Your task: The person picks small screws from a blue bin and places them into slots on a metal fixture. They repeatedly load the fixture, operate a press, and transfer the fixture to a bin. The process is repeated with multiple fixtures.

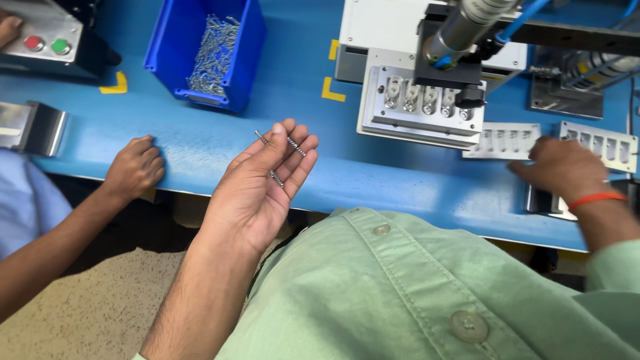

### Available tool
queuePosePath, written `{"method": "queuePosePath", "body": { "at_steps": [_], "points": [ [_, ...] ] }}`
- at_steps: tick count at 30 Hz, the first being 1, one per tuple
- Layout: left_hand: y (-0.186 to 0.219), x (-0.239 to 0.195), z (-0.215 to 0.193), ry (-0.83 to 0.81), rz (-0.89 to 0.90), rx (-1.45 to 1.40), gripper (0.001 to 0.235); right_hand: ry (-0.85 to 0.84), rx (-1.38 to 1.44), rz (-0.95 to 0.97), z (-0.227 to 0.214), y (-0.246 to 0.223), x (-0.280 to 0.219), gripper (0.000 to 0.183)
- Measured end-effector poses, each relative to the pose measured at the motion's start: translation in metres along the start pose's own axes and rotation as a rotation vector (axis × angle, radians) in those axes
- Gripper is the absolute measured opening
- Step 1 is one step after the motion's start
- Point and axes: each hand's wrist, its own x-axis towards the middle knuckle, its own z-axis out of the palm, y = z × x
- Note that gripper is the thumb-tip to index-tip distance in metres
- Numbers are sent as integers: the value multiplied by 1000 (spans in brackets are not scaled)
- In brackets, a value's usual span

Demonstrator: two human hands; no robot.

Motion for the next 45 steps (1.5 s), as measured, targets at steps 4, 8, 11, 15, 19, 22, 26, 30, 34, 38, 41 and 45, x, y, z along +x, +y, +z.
{"method": "queuePosePath", "body": {
  "at_steps": [4, 8, 11, 15, 19, 22, 26, 30, 34, 38, 41, 45],
  "points": [
    [-6, 3, 18, -52, -23, 56, 31, 201, 224, -189, -59, -8, -67, 35],
    [-14, 10, 37, -148, -66, 76, 33, 421, 1168, -926, -97, -77, -133, 19],
    [-20, 15, 48, -231, -94, 62, 35, 588, 1093, -1059, -123, -119, -149, 24],
    [-23, 19, 57, -318, -111, 49, 36, 739, 1023, -1104, -137, -137, -152, 22],
    [-27, 19, 63, -347, -107, 30, 35, 784, 1025, -1065, -132, -136, -151, 19],
    [-29, 18, 67, -343, -114, 52, 35, 786, 1116, -1034, -123, -133, -149, 10],
    [-30, 16, 69, -315, -120, 122, 35, 817, 1317, -814, -116, -112, -140, 7],
    [-29, 15, 68, -288, -104, 203, 35, 954, 1059, -784, -115, -72, -110, 4],
    [-27, 13, 66, -244, -54, 332, 31, 930, 782, -728, -103, -54, -78, 7],
    [-24, 11, 65, -197, -48, 406, 29, 859, 742, -725, -90, -59, -53, 9],
    [-22, 11, 64, -218, -39, 398, 30, 743, 541, -598, -87, -59, -38, 11],
    [-21, 11, 62, -198, -56, 399, 31, 729, 513, -538, -81, -48, -30, 14]
  ]
}}
